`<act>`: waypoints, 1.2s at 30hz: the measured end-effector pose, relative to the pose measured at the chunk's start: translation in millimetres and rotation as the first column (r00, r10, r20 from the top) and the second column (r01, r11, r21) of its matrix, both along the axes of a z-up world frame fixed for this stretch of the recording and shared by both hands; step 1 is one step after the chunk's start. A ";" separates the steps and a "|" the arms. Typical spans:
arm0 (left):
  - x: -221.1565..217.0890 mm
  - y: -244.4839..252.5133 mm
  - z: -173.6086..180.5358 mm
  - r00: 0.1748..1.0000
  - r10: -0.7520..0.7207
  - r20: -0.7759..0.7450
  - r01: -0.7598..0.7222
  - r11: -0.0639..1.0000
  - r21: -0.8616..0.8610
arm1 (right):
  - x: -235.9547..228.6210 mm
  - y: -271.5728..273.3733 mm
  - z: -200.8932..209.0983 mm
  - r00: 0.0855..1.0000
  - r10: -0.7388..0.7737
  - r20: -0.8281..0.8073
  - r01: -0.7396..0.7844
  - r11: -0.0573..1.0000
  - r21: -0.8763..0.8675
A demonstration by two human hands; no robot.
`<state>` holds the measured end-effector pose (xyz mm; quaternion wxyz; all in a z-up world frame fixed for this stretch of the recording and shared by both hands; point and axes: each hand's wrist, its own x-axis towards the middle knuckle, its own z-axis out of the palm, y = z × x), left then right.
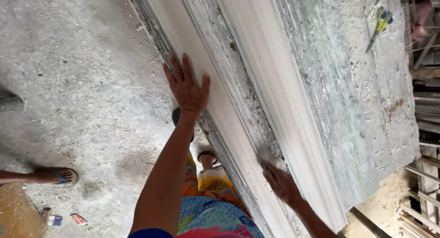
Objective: The person uses a scraper to remove residue from the edges of long white plastic strips laid on a workbench. They hold the strips with one hand while scraping with the other, moving along the length of the material.
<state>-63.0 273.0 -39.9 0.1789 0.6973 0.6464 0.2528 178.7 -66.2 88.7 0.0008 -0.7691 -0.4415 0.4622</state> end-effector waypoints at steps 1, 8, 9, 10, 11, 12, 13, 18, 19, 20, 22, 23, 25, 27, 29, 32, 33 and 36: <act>0.2 -1.8 5.7 1.000 0.001 -0.002 -0.001 1.000 -0.005 | -10.8 40.4 6.4 1.000 0.001 -0.002 -0.001 1.000 -0.005; 1.3 3.8 9.7 1.000 0.017 -0.021 -0.019 0.997 -0.078 | -66.1 362.3 -30.4 0.975 0.220 -0.036 -0.212 0.965 0.153; 1.8 2.9 12.1 1.000 0.024 -0.015 -0.026 0.995 -0.093 | -67.4 399.3 -53.7 0.968 0.237 -0.085 -0.196 0.921 0.336; 3.0 3.8 13.3 0.999 0.037 -0.018 -0.039 0.996 -0.085 | -75.0 420.0 -35.6 0.965 0.250 -0.086 -0.207 0.916 0.344; 4.3 4.9 14.7 0.999 0.033 -0.005 -0.033 0.995 -0.095 | -82.9 440.4 -16.9 0.977 0.185 -0.109 -0.148 0.949 0.278; 1.5 6.0 16.4 1.000 0.023 0.003 -0.022 0.994 -0.106 | -93.9 459.7 1.4 0.984 0.113 -0.134 -0.083 0.975 0.208; -2.3 8.3 18.4 1.000 0.030 -0.006 -0.030 0.995 -0.099 | -98.6 456.5 6.5 0.982 0.121 -0.142 -0.088 0.973 0.215; -0.8 3.8 16.1 1.000 -0.006 -0.003 0.006 0.993 -0.115 | -45.3 299.4 -29.2 0.936 0.349 -0.039 -0.319 0.891 0.325; -2.0 0.1 16.5 1.000 -0.003 -0.003 0.003 0.993 -0.121 | -38.8 252.3 -24.7 0.935 0.352 -0.041 -0.321 0.892 0.319; 0.0 1.0 15.8 1.000 0.003 0.029 0.000 0.995 -0.098 | -36.6 207.6 -12.5 0.965 0.256 -0.060 -0.239 0.948 0.211; 2.8 6.6 18.9 0.998 0.018 0.063 -0.014 0.998 -0.058 | -25.2 143.4 -4.5 0.996 0.065 -0.064 -0.065 0.998 -0.001; 3.6 10.8 21.7 0.997 0.027 0.073 -0.021 0.997 -0.081 | -11.2 121.0 -17.8 0.998 -0.027 -0.054 0.021 0.995 -0.101; -0.5 1.2 26.9 0.997 0.031 0.077 -0.020 0.991 -0.130 | -15.3 113.3 -9.0 0.991 -0.125 -0.038 0.113 0.968 -0.226; 1.5 9.0 24.5 0.998 0.028 0.064 -0.020 0.992 -0.122 | -34.4 180.3 11.7 0.992 -0.095 -0.081 0.070 0.960 -0.271; 2.6 1.3 23.6 0.998 0.024 0.059 -0.016 0.990 -0.138 | -59.0 279.8 20.3 0.994 -0.092 -0.051 0.073 0.956 -0.284; 1.3 4.7 24.4 0.998 0.026 0.054 -0.019 0.992 -0.122 | -88.4 420.4 8.6 0.991 -0.079 -0.110 0.062 0.986 -0.154; 0.9 1.9 27.3 0.998 0.020 0.059 -0.012 0.992 -0.128 | -93.6 459.5 -0.2 0.979 -0.078 -0.188 0.071 0.997 -0.043; 1.2 3.7 23.6 0.999 0.012 0.049 -0.007 0.993 -0.114 | -93.5 539.0 -20.9 0.950 -0.042 -0.310 0.056 0.998 0.037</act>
